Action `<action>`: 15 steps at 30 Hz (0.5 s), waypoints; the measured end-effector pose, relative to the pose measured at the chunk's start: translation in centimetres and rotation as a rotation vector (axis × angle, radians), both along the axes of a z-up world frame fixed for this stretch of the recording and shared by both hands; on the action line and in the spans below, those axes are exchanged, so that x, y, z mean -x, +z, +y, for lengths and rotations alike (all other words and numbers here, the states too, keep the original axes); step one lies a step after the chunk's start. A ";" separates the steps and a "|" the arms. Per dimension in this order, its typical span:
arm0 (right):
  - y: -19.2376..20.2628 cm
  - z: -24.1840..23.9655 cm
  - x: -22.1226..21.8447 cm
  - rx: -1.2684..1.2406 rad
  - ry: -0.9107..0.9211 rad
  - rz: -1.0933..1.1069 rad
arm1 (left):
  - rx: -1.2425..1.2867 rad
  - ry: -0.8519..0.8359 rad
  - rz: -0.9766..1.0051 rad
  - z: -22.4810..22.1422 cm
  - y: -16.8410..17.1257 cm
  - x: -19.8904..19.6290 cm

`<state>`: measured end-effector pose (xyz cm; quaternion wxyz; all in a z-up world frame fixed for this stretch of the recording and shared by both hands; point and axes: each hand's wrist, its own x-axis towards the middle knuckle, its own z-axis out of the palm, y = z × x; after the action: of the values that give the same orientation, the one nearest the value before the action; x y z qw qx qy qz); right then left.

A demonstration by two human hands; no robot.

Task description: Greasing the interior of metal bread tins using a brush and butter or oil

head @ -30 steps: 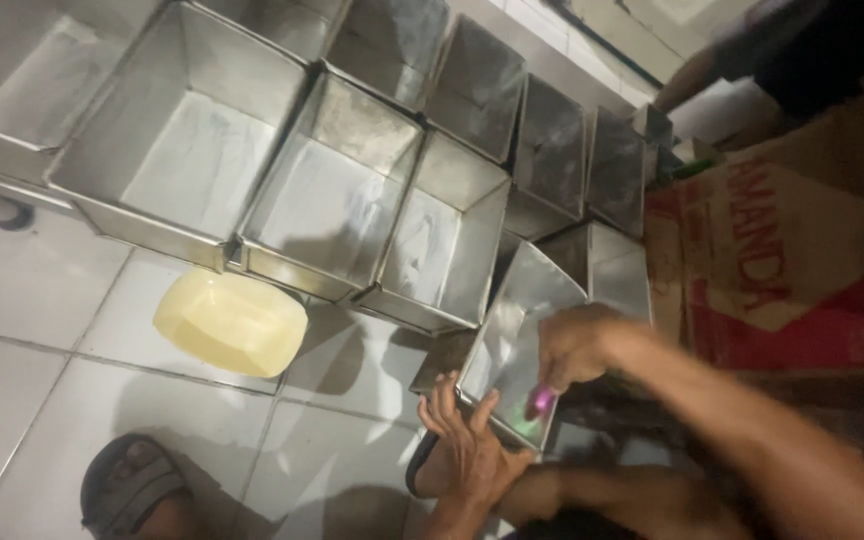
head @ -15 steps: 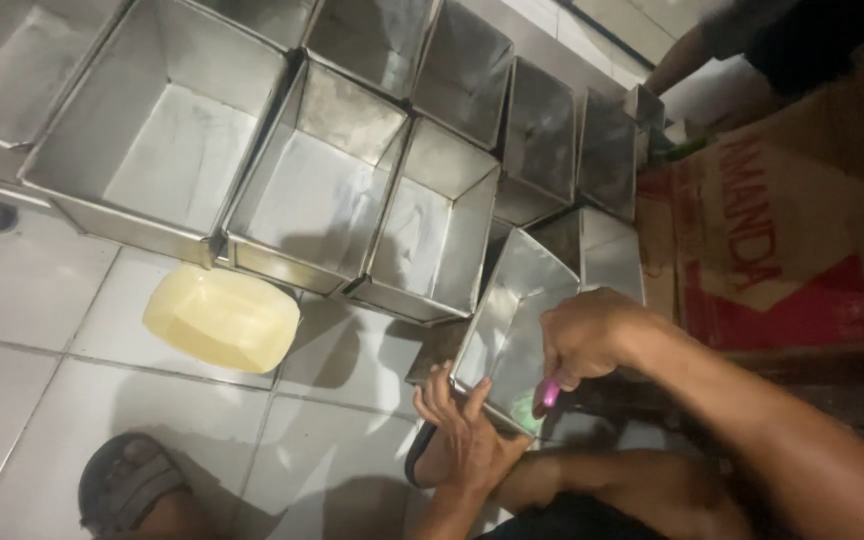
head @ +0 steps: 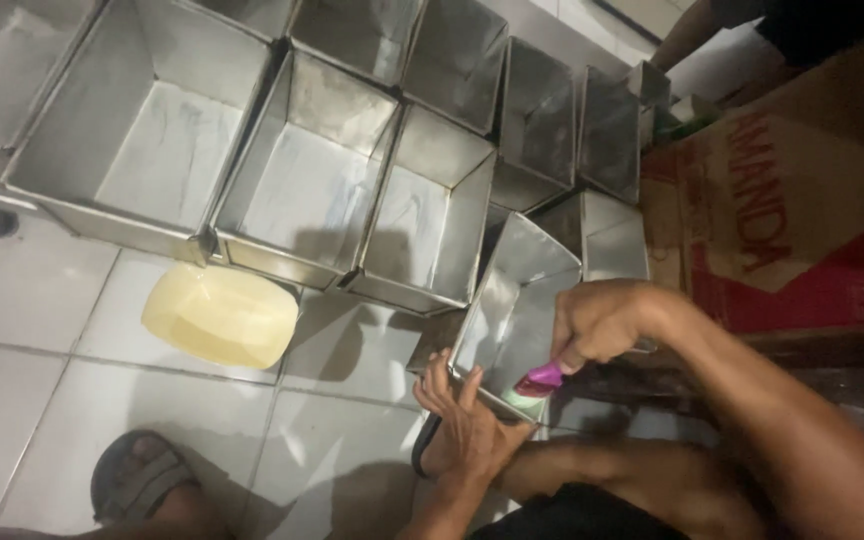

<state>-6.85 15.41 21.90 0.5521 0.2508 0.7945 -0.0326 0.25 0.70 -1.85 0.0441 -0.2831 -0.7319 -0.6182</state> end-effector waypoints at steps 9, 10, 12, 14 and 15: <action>-5.0 2.5 -3.0 0.349 -0.015 0.074 | 0.003 0.049 0.023 0.1 -0.2 0.3; -3.1 2.5 -2.9 0.320 -0.148 0.133 | -0.022 0.032 0.026 -0.2 0.5 0.6; -1.4 2.5 -3.0 0.287 -0.284 0.201 | -0.052 0.009 0.038 -0.5 1.0 0.9; -2.0 2.8 -3.2 0.227 -0.222 0.155 | -0.046 0.015 0.063 -0.5 0.8 0.8; -4.2 3.9 -2.6 0.224 -0.217 0.162 | -0.049 0.018 0.071 0.4 0.5 0.9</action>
<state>-4.30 19.33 17.73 0.5037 0.2688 0.7961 -0.2006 -0.69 1.11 -1.35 0.0825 -0.2968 -0.7170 -0.6253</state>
